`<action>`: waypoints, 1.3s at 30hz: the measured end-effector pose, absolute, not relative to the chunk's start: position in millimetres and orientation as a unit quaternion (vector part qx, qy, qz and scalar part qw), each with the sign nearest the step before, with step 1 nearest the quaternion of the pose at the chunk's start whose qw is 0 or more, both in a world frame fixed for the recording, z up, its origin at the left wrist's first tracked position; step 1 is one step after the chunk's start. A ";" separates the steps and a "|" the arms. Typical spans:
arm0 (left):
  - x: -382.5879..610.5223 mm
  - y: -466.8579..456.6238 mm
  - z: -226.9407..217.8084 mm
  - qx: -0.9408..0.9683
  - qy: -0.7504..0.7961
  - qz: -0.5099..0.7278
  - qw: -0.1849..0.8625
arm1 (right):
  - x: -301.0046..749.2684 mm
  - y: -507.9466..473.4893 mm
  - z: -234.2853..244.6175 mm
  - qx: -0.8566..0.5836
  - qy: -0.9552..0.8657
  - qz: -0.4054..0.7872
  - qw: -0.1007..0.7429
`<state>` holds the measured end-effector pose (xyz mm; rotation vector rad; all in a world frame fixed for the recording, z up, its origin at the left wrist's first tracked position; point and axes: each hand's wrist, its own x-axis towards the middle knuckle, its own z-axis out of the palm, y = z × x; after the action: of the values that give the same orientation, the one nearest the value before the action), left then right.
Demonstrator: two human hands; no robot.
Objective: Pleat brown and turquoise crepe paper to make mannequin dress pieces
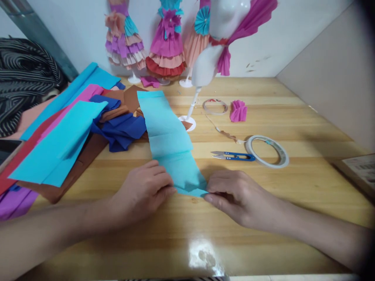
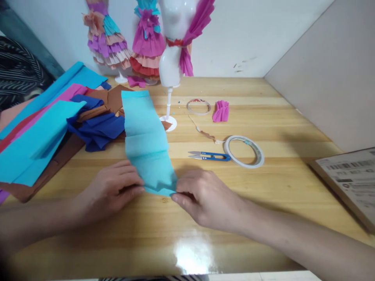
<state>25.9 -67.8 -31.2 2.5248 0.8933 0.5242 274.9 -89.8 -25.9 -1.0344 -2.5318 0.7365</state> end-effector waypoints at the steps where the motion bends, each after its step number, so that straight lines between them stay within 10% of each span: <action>1: 25.5 -67.7 -31.2 0.897 0.333 0.186 0.222 | 274.6 -89.9 -26.2 -0.363 -0.884 0.254 0.150; 19: 29.4 -71.4 -30.2 0.919 0.336 0.140 0.149 | 282.5 -74.9 -14.8 -0.412 -0.861 0.292 0.059; 25: 28.6 -71.2 -32.5 0.923 0.316 0.166 0.143 | 288.9 -71.9 -9.6 -0.314 -0.877 0.313 0.184; 35: 28.7 -60.9 -31.8 0.802 0.412 0.267 0.341 | 280.3 -81.8 -19.3 -0.262 -0.910 0.309 0.084; 39: 22.9 -59.5 -23.9 0.855 0.330 0.297 0.267 | 278.4 -82.3 -21.2 -0.267 -0.914 0.290 0.092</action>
<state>22.9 -59.5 -23.9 2.3079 0.8918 0.8020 278.4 -82.3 -21.2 -0.7935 -2.7161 0.8606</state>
